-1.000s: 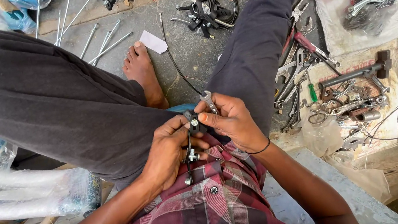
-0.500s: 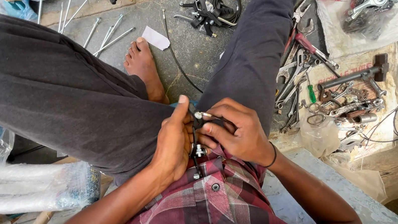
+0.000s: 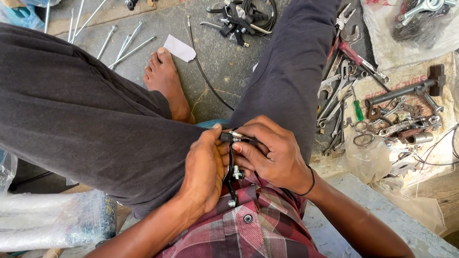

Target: The person sits on the floor and assembles bicycle brake components. They handle a brake caliper, thread a cable through it, and use a wrench to tighten a bolt while holding the assembly.

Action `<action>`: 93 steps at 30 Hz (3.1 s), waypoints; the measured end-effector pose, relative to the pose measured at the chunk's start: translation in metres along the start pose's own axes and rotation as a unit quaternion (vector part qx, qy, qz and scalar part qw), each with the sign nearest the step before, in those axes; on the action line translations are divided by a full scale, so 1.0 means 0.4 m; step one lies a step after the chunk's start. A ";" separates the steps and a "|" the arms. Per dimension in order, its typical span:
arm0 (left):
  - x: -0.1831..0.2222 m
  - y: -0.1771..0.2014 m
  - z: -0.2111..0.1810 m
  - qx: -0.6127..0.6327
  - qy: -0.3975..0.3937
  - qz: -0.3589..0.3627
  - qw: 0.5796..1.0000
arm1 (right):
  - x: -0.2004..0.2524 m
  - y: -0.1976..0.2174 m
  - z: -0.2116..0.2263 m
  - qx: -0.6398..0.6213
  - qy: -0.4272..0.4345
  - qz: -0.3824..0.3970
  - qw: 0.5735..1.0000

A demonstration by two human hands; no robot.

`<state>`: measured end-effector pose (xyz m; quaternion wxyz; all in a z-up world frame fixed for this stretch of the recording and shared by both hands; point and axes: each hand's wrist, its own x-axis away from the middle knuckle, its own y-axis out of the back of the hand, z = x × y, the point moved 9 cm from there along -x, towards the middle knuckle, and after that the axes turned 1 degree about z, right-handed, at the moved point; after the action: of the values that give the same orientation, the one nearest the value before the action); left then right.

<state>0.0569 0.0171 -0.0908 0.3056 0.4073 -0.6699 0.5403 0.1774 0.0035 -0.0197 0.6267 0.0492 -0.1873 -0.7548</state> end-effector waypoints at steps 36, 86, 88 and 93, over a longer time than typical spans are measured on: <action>0.018 -0.022 -0.012 -0.093 -0.066 0.046 0.992 | -0.042 0.114 -0.004 0.187 0.011 0.170 0.967; -0.020 -0.053 -0.002 -0.100 -0.060 0.054 0.992 | -0.137 0.110 0.058 0.271 0.146 0.291 0.906; -0.024 -0.055 0.017 -0.122 -0.047 0.047 0.990 | -0.166 0.084 0.102 0.297 0.206 0.333 0.871; -0.022 -0.046 0.034 -0.155 -0.043 0.040 0.986 | -0.158 0.022 0.132 0.312 0.279 0.397 0.817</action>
<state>0.0778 0.0040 -0.0926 0.3141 0.3506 -0.7738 0.4238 0.1825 0.0750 0.0219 0.8486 0.3718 -0.2332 -0.2955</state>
